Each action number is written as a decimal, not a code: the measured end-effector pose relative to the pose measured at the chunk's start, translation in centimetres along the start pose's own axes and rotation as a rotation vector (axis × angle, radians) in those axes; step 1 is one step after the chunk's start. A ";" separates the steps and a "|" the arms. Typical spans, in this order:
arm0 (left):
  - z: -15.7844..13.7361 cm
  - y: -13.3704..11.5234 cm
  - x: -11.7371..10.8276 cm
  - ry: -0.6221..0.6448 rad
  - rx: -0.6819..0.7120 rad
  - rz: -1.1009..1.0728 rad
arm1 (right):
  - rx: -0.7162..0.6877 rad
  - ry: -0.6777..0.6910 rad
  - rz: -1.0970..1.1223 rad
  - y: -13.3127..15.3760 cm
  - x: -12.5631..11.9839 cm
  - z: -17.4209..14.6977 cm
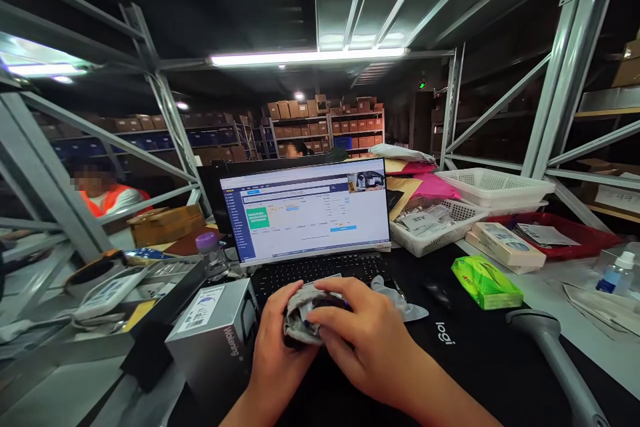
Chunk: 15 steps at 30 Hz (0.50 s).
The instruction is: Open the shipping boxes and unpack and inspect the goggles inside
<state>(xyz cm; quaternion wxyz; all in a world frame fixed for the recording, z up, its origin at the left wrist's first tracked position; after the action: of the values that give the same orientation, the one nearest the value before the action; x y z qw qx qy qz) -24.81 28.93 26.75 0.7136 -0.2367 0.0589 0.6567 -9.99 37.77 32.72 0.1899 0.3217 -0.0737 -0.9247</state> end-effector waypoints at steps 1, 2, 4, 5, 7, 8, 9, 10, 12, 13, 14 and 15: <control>0.0 -0.2 0.3 0.035 0.013 -0.011 | -0.025 -0.001 -0.020 0.1 0.2 0.0; 0.0 -0.4 0.5 0.077 0.020 -0.024 | -0.039 0.008 -0.035 0.0 0.3 0.1; -0.1 -0.8 1.0 0.163 0.028 -0.042 | -0.032 0.049 -0.055 -0.3 0.5 0.1; -0.2 -0.9 1.2 0.209 0.026 -0.047 | -0.013 0.081 -0.063 -0.6 0.5 0.1; -0.3 -1.1 1.3 0.279 0.018 -0.052 | 0.039 0.167 -0.081 -1.2 0.7 -0.2; -0.3 -1.2 1.3 0.300 0.015 -0.055 | 0.060 0.210 -0.096 -1.6 0.8 -0.3; -0.3 -1.3 1.3 0.313 0.010 -0.061 | 0.081 0.245 -0.117 -2.0 0.9 -0.5; -0.2 -1.3 1.2 0.318 0.000 -0.067 | 0.095 0.265 -0.146 -2.4 0.9 -0.7; -0.1 -1.2 0.9 0.310 -0.036 -0.071 | 0.107 0.254 -0.210 -3.1 0.8 -1.0; 0.0 -1.0 0.8 0.301 -0.064 -0.068 | 0.109 0.238 -0.230 -3.4 0.7 -1.1; 0.0 -0.8 0.8 0.290 -0.091 -0.060 | 0.113 0.228 -0.231 -3.7 0.6 -1.2; 0.0 -0.5 0.7 0.280 -0.112 -0.048 | 0.114 0.225 -0.212 -3.8 0.6 -1.3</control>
<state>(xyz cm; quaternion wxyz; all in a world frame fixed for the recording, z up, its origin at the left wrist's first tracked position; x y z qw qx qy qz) -24.19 29.58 26.62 0.6995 -0.3670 0.1154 0.6022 -10.77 41.04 30.38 0.0800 0.4395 -0.0699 -0.8919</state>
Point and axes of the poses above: each hand's wrist, its own z-axis towards the middle knuckle, its own x-axis out of the palm, y = z × x, the point moved 6 cm from there along z, towards the middle knuckle, and after that the axes turned 9 degrees about z, right-handed, at the moved point
